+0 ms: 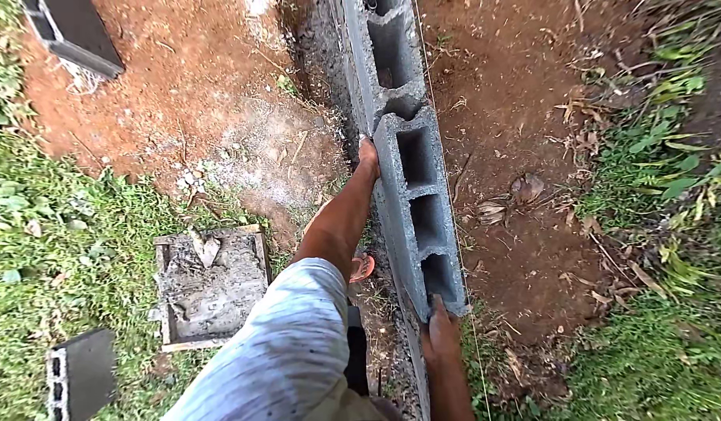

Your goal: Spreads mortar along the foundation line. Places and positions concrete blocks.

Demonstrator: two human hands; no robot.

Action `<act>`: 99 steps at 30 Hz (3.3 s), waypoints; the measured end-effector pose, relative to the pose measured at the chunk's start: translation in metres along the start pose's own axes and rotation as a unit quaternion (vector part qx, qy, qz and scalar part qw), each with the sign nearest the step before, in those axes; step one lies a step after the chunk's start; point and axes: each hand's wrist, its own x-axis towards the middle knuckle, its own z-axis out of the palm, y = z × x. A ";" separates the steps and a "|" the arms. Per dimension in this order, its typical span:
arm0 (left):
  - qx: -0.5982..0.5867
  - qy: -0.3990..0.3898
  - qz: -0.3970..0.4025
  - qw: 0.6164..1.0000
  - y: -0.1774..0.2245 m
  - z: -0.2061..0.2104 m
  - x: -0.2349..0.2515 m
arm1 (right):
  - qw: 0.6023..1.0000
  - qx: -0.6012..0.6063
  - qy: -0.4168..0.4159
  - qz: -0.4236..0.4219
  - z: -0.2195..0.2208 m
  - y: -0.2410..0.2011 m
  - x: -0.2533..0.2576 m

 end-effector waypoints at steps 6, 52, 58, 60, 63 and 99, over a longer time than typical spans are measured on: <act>-0.013 -0.028 0.014 0.999 0.001 -0.006 -0.010 | 1.000 -0.016 0.001 0.002 0.004 -0.004 -0.005; 0.105 -0.167 0.270 0.942 0.061 -0.042 -0.141 | 0.998 -0.047 -0.006 -0.030 0.001 0.008 0.001; 0.001 -0.231 0.180 0.956 0.053 -0.067 -0.126 | 0.998 -0.046 -0.021 -0.021 -0.004 0.009 0.002; -0.018 -0.242 0.179 0.953 0.048 -0.079 -0.120 | 0.998 -0.047 -0.031 -0.024 -0.006 0.009 0.004; 0.007 -0.265 0.179 0.947 0.042 -0.088 -0.121 | 0.997 -0.061 -0.031 -0.030 -0.008 0.010 0.004; 0.122 -0.231 0.283 0.923 0.072 -0.043 -0.161 | 0.992 -0.062 -0.078 -0.073 -0.011 0.003 0.005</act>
